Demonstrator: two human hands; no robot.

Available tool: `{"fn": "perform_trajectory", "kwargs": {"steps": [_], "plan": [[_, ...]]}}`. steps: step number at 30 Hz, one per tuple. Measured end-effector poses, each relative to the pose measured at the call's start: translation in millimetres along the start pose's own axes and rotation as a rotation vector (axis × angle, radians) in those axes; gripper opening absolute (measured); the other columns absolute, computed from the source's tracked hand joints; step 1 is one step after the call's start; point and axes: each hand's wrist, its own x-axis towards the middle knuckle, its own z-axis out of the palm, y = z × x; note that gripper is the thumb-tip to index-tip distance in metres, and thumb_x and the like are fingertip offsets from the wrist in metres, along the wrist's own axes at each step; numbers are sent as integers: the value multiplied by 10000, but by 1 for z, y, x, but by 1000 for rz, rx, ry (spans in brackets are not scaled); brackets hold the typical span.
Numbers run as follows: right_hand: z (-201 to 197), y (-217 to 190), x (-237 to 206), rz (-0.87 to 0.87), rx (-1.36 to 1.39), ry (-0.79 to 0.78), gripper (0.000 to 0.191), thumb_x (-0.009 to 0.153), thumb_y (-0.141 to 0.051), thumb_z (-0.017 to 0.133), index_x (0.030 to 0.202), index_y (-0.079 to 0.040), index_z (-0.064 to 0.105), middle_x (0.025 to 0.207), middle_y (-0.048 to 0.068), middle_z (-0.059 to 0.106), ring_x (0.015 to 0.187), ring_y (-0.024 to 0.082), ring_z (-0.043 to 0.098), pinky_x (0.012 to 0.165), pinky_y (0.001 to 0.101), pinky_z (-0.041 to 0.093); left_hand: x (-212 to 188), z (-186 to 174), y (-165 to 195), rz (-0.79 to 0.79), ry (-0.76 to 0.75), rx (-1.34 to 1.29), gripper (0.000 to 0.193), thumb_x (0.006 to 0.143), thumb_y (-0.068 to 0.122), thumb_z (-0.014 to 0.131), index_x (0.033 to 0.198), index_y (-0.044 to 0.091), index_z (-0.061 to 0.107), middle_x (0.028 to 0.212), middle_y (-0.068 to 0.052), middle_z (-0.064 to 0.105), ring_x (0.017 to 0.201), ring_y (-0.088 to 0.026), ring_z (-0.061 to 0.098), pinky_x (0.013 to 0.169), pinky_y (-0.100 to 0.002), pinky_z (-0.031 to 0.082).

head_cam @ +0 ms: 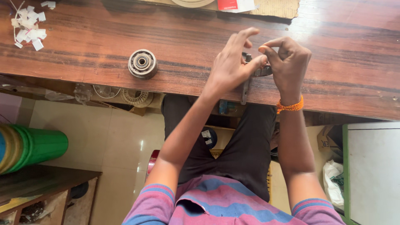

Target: The person sits at a workbench and fits copper wire coils into the slots of a motor stator, pressing each coil into place by hand and working around the circular stator. A bearing and other motor parts sit on the bench beside the work.

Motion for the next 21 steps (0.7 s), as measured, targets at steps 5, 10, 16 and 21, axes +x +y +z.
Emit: {"fn": "perform_trajectory", "kwargs": {"steps": [5,10,16,21], "plan": [[0,2,-5,-125,-99,102,219,1003,-220,890,971,-36,776,611,-60,441,557,60,369,540,277,253,34,-2,-11,-27,-285,-121,213,917,285,715,1051,122,743,889,-4,765,794,-101,710,685,-289,555],[-8,-19,-32,-28,-2,62,188,1002,-213,840,954,-53,755,594,-86,463,521,38,359,503,255,222,36,-22,-35,275,-464,-310,114,969,156,727,1061,89,720,995,15,708,811,-66,680,667,-243,563],[17,-60,-76,72,74,95,145,966,-130,837,960,-36,728,607,-76,369,557,28,297,531,255,211,47,-39,-45,495,-579,-370,86,970,46,753,1053,41,734,1025,-33,708,925,-125,702,779,-282,586],[42,-59,-87,154,104,178,110,970,-40,804,962,-23,696,619,-80,331,570,17,277,521,248,215,49,-37,-49,442,-587,-436,126,944,-1,746,1061,42,757,1044,-46,730,954,-138,737,833,-300,644]]}}
